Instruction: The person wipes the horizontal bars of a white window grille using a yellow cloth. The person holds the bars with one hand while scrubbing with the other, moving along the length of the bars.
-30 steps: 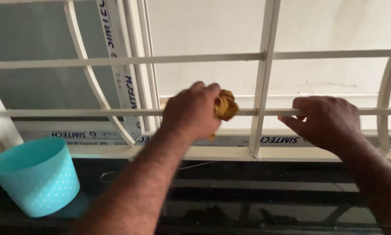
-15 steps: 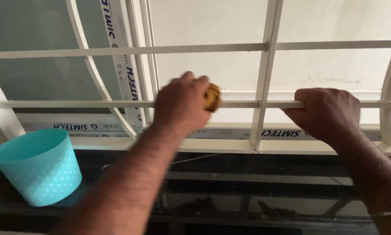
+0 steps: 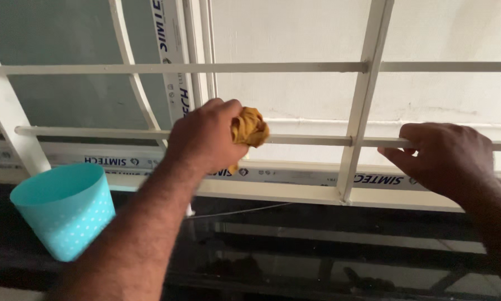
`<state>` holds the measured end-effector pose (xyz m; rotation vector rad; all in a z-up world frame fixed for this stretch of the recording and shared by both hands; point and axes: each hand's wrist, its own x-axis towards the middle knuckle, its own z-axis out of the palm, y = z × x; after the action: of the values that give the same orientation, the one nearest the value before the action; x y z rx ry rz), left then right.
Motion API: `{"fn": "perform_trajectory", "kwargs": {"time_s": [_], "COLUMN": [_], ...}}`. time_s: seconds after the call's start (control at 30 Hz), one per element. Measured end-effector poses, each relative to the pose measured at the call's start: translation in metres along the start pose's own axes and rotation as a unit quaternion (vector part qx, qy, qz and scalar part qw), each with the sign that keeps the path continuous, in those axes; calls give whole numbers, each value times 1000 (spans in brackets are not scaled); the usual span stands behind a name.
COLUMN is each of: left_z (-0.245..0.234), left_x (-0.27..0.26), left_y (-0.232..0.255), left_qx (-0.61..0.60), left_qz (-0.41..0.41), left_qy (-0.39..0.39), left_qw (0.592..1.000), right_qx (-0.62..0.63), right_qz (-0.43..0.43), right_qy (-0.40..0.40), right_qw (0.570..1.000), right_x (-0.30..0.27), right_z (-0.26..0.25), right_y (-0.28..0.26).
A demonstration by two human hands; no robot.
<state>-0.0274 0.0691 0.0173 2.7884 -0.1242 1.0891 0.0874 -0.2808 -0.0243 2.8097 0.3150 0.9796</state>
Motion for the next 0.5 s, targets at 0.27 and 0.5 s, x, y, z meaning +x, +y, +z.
{"fn": "perform_trajectory", "kwargs": {"time_s": [0.27,0.5], "left_z": [19,39], "left_x": [1,18], "left_y": [15,70], "left_qx": [11,-38], "left_qz": [44,109], "left_qy": [29,39], "left_qw": [999,993], "right_qx": [6,31], "right_qz": [-27,-47], "right_qy": [74,57], "right_qw": [997,997], "right_x": [-2,-2], "right_z": [9,-1], "right_y": [-1,1]}}
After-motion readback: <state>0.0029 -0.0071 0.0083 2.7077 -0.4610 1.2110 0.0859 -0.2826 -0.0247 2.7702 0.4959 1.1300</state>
